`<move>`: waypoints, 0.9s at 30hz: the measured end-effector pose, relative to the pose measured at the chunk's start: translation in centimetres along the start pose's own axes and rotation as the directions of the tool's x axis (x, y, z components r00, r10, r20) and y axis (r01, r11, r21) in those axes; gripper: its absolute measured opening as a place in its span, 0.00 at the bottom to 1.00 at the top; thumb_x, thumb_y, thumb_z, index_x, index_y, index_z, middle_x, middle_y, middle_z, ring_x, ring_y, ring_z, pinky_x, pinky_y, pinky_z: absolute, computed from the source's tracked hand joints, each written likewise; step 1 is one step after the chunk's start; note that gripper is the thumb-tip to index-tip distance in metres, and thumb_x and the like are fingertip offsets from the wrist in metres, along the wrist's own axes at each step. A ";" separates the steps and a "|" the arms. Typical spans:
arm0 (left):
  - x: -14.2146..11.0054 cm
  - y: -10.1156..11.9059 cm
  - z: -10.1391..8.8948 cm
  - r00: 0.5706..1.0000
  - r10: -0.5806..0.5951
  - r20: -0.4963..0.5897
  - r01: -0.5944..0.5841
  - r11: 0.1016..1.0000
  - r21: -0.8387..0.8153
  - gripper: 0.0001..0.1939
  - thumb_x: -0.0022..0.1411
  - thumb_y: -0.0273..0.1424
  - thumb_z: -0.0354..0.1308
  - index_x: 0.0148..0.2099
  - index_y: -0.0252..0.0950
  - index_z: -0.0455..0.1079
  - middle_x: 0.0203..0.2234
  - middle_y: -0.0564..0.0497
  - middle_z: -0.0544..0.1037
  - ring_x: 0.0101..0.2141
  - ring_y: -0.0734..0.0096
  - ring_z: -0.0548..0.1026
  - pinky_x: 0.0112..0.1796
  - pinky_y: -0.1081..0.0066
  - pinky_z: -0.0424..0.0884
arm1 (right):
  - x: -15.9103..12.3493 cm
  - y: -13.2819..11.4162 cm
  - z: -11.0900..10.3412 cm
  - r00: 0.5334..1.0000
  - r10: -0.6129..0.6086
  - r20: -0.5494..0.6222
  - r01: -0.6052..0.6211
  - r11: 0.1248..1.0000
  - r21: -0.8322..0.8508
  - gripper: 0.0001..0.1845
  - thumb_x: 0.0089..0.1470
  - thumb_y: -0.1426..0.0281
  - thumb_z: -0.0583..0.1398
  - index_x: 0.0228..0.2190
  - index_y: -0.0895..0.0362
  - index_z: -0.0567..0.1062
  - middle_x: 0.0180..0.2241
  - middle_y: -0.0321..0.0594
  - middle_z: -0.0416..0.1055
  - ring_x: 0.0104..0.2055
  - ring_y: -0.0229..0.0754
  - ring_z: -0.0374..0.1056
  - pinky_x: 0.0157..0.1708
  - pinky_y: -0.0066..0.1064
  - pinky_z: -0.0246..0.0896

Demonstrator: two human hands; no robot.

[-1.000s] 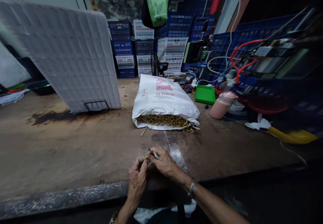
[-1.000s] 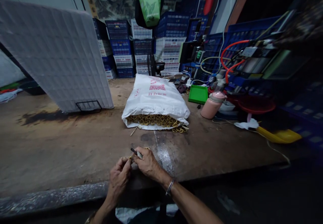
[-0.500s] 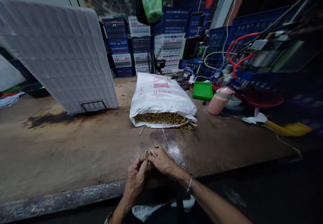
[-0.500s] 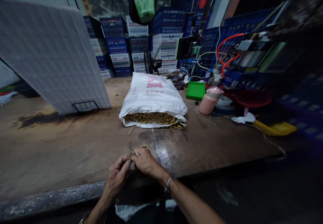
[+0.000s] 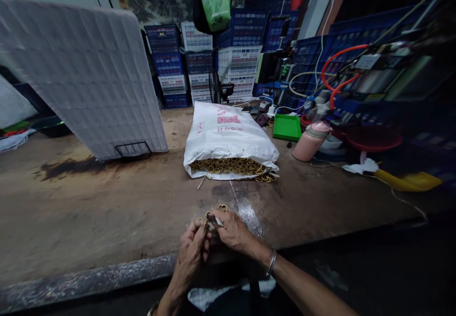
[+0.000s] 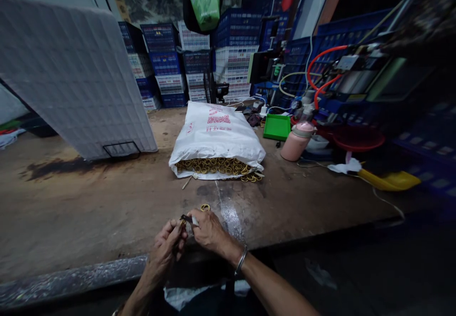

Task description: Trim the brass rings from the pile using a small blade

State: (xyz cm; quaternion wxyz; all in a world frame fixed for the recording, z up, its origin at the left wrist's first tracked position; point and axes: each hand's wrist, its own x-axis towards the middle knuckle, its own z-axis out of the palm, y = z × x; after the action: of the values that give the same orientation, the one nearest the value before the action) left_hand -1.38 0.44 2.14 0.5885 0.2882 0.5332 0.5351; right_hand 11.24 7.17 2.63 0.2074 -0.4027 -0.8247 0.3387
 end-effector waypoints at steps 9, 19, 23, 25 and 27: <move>0.6 -1.0 -0.3 0.996 0.080 -0.045 -0.077 0.994 0.072 0.18 0.48 0.46 0.56 0.31 0.37 0.60 0.15 0.60 0.65 0.11 0.85 0.56 0.12 0.83 0.50 | -0.6 -0.9 0.1 0.995 -0.014 0.102 0.037 0.973 -0.227 0.18 0.39 0.80 0.49 0.34 0.56 0.67 0.27 0.37 0.68 0.29 0.37 0.61 0.27 0.25 0.45; -2.5 1.6 -0.7 0.999 0.012 0.045 -0.007 0.993 -0.115 0.13 0.51 0.40 0.57 0.28 0.37 0.60 0.16 0.58 0.68 0.12 0.84 0.58 0.12 0.82 0.53 | 0.6 0.7 0.5 0.992 0.117 0.051 -0.088 0.916 -0.390 0.17 0.42 0.80 0.50 0.35 0.57 0.67 0.26 0.39 0.69 0.27 0.38 0.62 0.25 0.26 0.42; -2.5 2.6 -2.2 0.998 -0.007 -0.058 -0.015 0.933 -0.359 0.13 0.50 0.38 0.59 0.27 0.34 0.62 0.20 0.54 0.71 0.15 0.82 0.62 0.15 0.81 0.57 | 1.2 0.5 1.1 0.996 0.084 0.009 -0.075 0.928 -0.365 0.14 0.44 0.79 0.50 0.35 0.57 0.67 0.27 0.39 0.69 0.29 0.37 0.62 0.27 0.26 0.44; -2.0 2.4 -3.4 0.993 -0.034 -0.110 -0.015 0.910 -0.415 0.13 0.48 0.37 0.60 0.26 0.33 0.64 0.22 0.51 0.73 0.17 0.81 0.64 0.16 0.80 0.58 | 1.3 0.2 1.8 0.999 0.048 -0.008 -0.047 0.935 -0.352 0.12 0.46 0.77 0.51 0.35 0.56 0.66 0.29 0.39 0.69 0.31 0.37 0.62 0.28 0.26 0.45; -1.5 2.0 -4.5 0.986 -0.068 -0.154 -0.009 0.891 -0.454 0.11 0.47 0.34 0.61 0.27 0.32 0.65 0.23 0.50 0.74 0.18 0.80 0.65 0.17 0.80 0.59 | 1.5 -0.1 2.5 0.999 0.029 -0.019 -0.034 0.935 -0.352 0.09 0.49 0.73 0.51 0.35 0.56 0.66 0.31 0.39 0.69 0.33 0.38 0.62 0.30 0.26 0.46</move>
State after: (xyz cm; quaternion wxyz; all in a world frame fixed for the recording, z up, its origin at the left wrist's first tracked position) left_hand -5.98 -1.53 3.25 0.6011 0.0896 0.4454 0.6574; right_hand 8.78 7.34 1.05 0.1320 -0.4487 -0.8641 0.1859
